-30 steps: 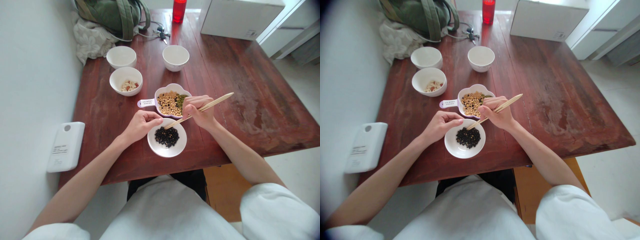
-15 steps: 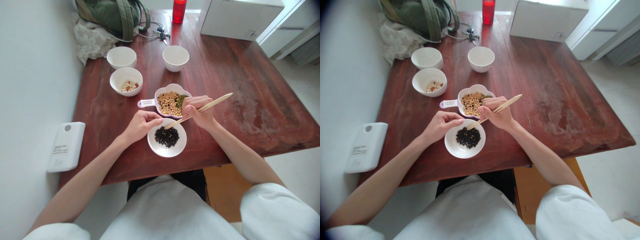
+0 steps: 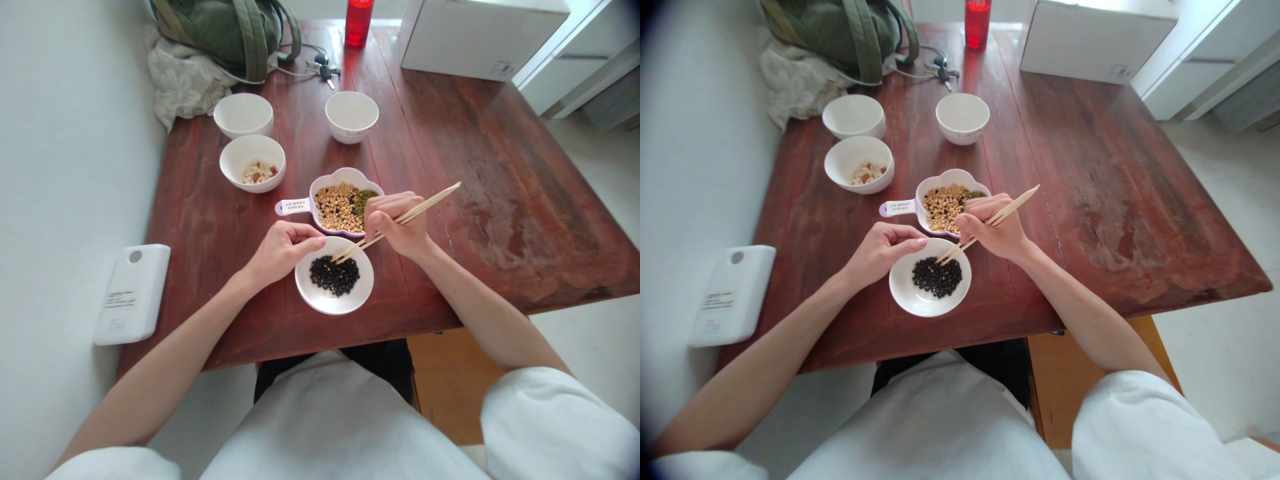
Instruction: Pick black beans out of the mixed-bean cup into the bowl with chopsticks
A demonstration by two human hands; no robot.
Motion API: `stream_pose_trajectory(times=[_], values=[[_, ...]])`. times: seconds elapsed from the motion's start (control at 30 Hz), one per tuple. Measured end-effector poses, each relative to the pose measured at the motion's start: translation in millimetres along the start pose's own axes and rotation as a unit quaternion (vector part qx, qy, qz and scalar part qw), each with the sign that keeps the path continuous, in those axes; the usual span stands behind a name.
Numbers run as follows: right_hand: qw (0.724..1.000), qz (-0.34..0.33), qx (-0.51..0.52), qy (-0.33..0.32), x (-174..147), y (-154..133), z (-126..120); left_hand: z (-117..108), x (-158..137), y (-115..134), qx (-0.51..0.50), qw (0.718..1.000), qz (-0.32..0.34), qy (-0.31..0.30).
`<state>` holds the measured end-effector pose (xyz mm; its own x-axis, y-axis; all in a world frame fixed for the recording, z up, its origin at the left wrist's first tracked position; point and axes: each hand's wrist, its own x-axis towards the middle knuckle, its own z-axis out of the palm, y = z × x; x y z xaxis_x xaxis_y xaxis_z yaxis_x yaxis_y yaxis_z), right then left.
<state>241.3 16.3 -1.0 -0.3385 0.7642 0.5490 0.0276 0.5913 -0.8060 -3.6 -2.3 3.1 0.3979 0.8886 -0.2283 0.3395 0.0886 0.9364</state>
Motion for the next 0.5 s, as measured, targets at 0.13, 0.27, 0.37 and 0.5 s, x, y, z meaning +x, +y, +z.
stream_pose_trajectory(times=[0.13, 0.27, 0.37, 0.5], values=[[1.0, 0.008, 0.003, 0.004, 1.0, -1.1, -1.8, 0.1, 0.2, -0.7, -0.007, 1.0, -0.001, -0.001], [1.0, -0.005, -0.005, 0.008, 1.0, -0.4, -0.6, -0.2, 0.2, -2.0, -0.021, 1.0, -0.012, -0.01], [0.999, 0.0, 0.029, -0.019, 1.4, -1.6, 0.1, -0.4, 0.2, -3.3, -0.021, 1.0, -0.012, -0.013], [0.999, 0.002, 0.036, 0.032, 3.0, -5.7, -3.3, -0.8, 0.2, -5.9, -0.016, 1.0, 0.001, -0.013]])
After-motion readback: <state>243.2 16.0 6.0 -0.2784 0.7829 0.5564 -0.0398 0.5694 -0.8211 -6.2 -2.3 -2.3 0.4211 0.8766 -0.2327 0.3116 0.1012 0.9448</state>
